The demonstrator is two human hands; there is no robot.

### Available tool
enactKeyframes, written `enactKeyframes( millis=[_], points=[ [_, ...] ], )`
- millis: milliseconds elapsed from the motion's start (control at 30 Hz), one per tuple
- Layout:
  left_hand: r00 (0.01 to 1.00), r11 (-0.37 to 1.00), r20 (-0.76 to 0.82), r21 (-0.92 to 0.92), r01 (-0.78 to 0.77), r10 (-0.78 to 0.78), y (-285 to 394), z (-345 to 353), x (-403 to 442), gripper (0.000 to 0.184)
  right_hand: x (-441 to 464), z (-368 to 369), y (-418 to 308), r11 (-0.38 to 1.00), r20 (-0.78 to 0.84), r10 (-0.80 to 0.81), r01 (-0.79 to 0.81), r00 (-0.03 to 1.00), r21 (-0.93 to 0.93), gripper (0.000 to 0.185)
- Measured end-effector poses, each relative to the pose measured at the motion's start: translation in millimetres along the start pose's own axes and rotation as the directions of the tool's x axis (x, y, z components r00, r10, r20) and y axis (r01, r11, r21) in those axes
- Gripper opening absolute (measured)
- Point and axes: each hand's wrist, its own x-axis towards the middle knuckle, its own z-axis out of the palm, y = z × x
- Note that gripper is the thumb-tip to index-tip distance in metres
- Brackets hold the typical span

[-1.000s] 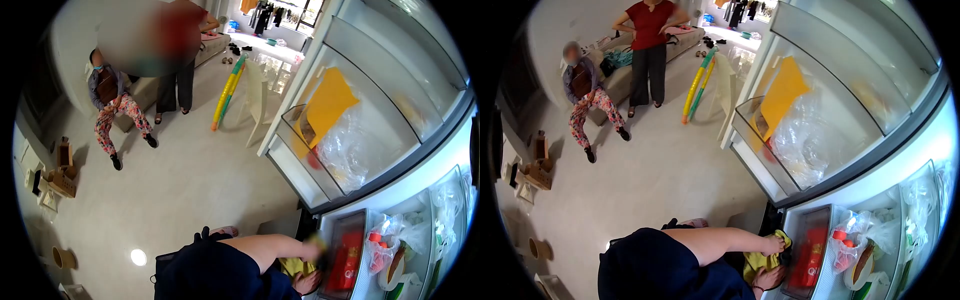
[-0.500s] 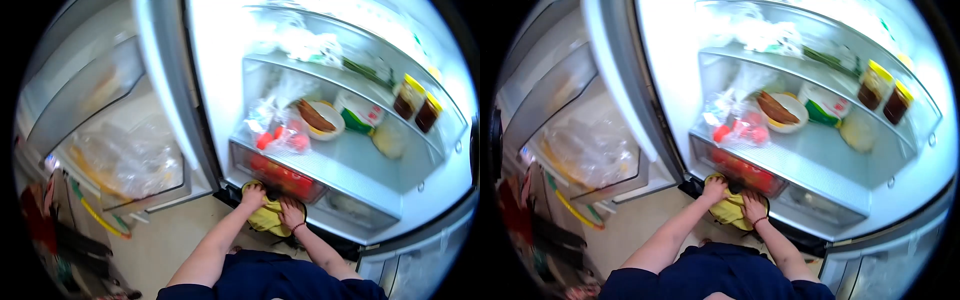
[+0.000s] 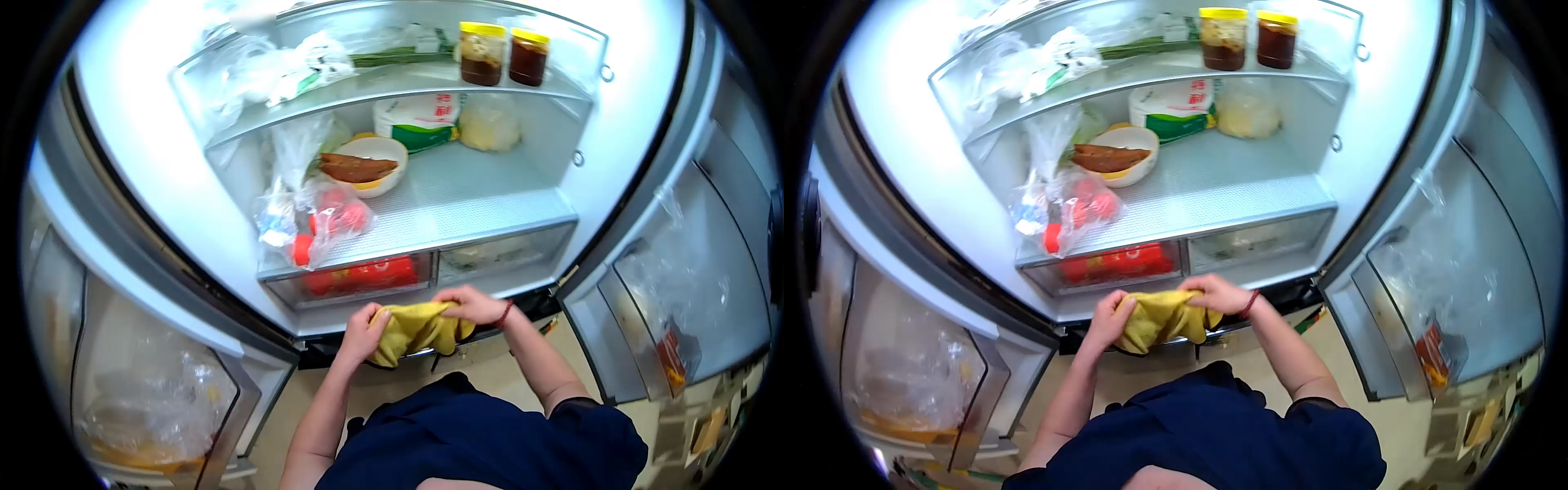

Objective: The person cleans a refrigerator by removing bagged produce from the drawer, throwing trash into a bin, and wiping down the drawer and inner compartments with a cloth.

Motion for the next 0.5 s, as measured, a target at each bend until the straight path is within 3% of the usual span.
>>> enactKeyframes(
  millis=[33,100,167,200,233,267,300,367,400,433,467,500],
  points=[
    [0.999,0.997,0.013,-0.068,-0.047,0.048,28,-3,10,0.019,-8,-17,-33,0.997,-0.035,-0.061,0.062,0.998,0.037,0.029],
    [0.958,0.958,-0.041,0.047,-0.282,0.284,83,-11,33,0.018,-17,-51,-82,0.988,-0.155,-0.15,0.142,0.977,-0.056,0.033],
    [0.917,0.92,-0.124,0.166,-0.356,0.378,115,-9,65,0.019,-14,-82,-106,0.995,-0.324,-0.093,0.079,0.941,-0.056,0.031],
    [0.908,0.9,-0.139,0.257,-0.353,0.396,128,-6,83,0.021,-4,-95,-103,0.969,-0.462,-0.224,0.144,0.858,-0.203,0.029],
    [0.746,0.728,-0.206,0.485,-0.484,0.634,127,1,105,0.026,7,-98,-99,0.925,-0.67,-0.312,0.055,0.674,-0.375,0.026],
    [0.654,0.628,-0.243,0.632,-0.454,0.717,139,8,104,0.027,8,-91,-101,0.72,-0.679,-0.513,-0.167,0.525,-0.674,0.025],
    [0.539,0.51,-0.258,0.765,-0.393,0.802,153,14,105,0.028,11,-89,-105,0.402,-0.565,-0.717,-0.42,0.408,-0.813,0.025],
    [0.625,0.542,-0.127,0.645,-0.539,0.771,128,30,109,0.028,15,-72,-89,0.596,-0.589,-0.596,-0.192,0.545,-0.78,0.027],
    [0.729,0.605,-0.015,0.569,-0.556,0.684,113,43,110,0.031,24,-63,-67,0.544,-0.524,-0.635,-0.153,0.567,-0.825,0.028],
    [0.738,0.576,0.044,0.594,-0.562,0.674,97,55,115,0.033,26,-51,-60,0.59,-0.5,-0.468,-0.163,0.729,-0.79,0.035],
    [0.773,0.523,0.078,0.693,-0.496,0.629,91,61,115,0.036,33,-42,-35,0.441,-0.462,-0.451,-0.259,0.764,-0.859,0.042],
    [0.8,0.449,0.108,0.78,-0.436,0.59,89,68,118,0.04,31,-40,-38,0.395,-0.456,-0.401,-0.299,0.794,-0.868,0.048]
  ],
)
